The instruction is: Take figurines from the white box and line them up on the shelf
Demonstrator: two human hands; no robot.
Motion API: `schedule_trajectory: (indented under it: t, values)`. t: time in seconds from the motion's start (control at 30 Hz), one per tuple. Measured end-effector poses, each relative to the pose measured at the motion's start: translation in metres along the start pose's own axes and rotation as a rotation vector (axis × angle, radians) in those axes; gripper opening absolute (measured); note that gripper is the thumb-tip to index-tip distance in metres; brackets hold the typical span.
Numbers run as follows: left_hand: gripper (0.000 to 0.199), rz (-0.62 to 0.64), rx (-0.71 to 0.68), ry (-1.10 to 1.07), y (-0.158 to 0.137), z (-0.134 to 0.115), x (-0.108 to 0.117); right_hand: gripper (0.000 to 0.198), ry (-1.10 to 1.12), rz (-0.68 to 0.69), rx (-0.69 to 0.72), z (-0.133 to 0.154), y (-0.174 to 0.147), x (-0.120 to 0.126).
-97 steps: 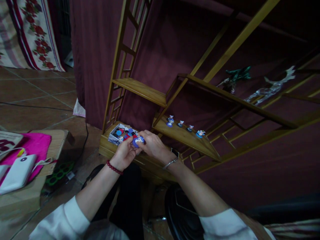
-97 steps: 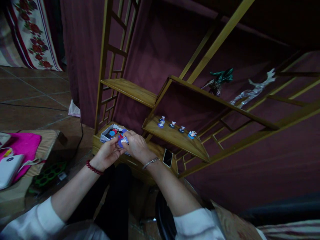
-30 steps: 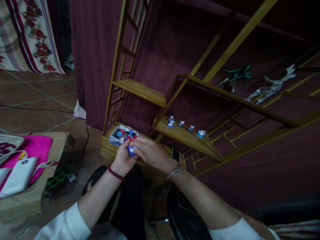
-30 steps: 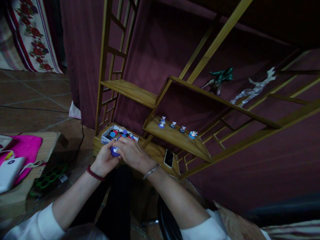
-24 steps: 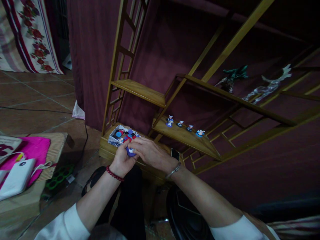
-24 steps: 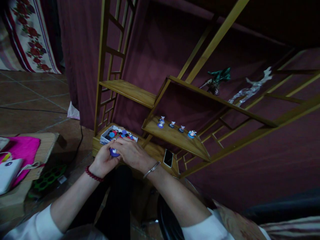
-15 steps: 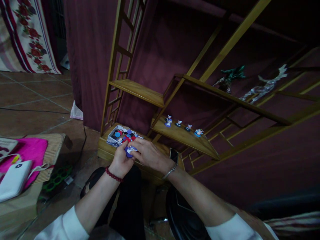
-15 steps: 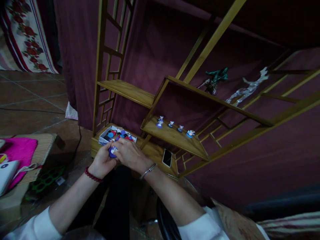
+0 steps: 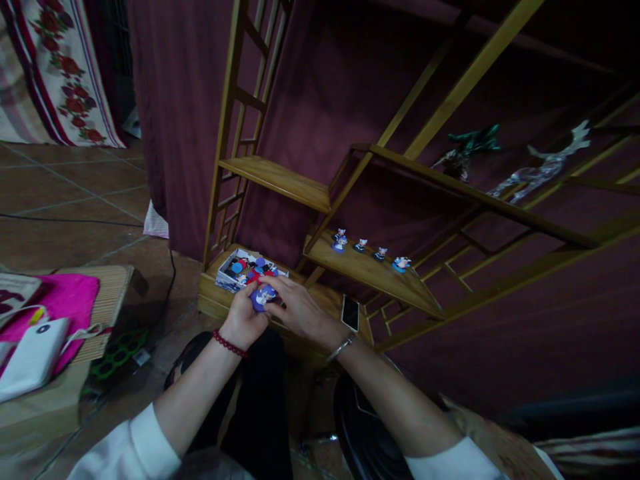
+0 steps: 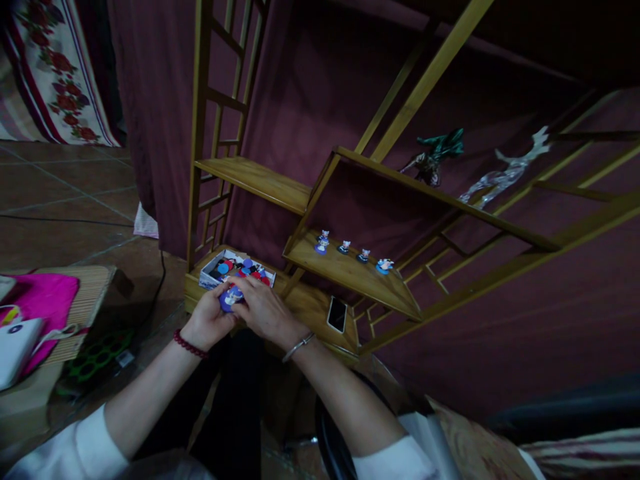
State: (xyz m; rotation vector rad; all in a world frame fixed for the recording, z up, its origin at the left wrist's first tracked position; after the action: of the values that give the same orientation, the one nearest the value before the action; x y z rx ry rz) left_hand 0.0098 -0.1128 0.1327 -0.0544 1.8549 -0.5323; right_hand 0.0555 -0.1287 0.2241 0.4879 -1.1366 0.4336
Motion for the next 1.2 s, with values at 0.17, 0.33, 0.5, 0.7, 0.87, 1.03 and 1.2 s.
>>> schedule_trajectory:
  t: [0.17,0.33,0.5,0.7,0.87,1.03,1.2]
  values:
    - [0.027,0.05,0.008,-0.029,0.002,0.003,-0.006,0.039,0.077,-0.034,-0.038,-0.008,-0.002,0.006]
    - [0.027,0.025,0.014,-0.054,0.008,0.01,-0.005,0.027,0.109,-0.083,-0.091,-0.018,-0.005,0.006]
    - [0.027,0.012,0.028,-0.025,0.014,0.019,-0.008,0.03,0.12,-0.122,-0.116,-0.027,-0.011,0.006]
    - [0.033,0.026,0.026,-0.032,0.017,0.029,-0.025,0.042,0.139,-0.13,-0.185,-0.038,-0.017,0.014]
    - [0.037,0.061,0.09,-0.033,0.02,0.041,-0.038,0.049,0.131,-0.148,-0.245,-0.052,-0.02,0.022]
    - [0.038,0.087,0.121,-0.051,0.026,0.051,-0.048,0.048,0.087,-0.143,-0.291,-0.065,-0.024,0.029]
    - [0.039,0.104,0.149,-0.051,0.033,0.061,-0.059,0.05,0.073,-0.159,-0.275,-0.076,-0.027,0.037]
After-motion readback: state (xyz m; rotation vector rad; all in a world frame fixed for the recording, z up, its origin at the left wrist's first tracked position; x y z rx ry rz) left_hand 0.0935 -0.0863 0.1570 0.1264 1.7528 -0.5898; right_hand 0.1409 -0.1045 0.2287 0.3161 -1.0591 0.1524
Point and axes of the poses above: each hand's wrist, its own y-axis towards the middle knuckle, its own x-axis out of the back of the hand, z = x × y, the point moved 7 cm from there along y, towards the middle knuckle, and after that the axes turned 6 degrees about -x, right-handed, at the moved point
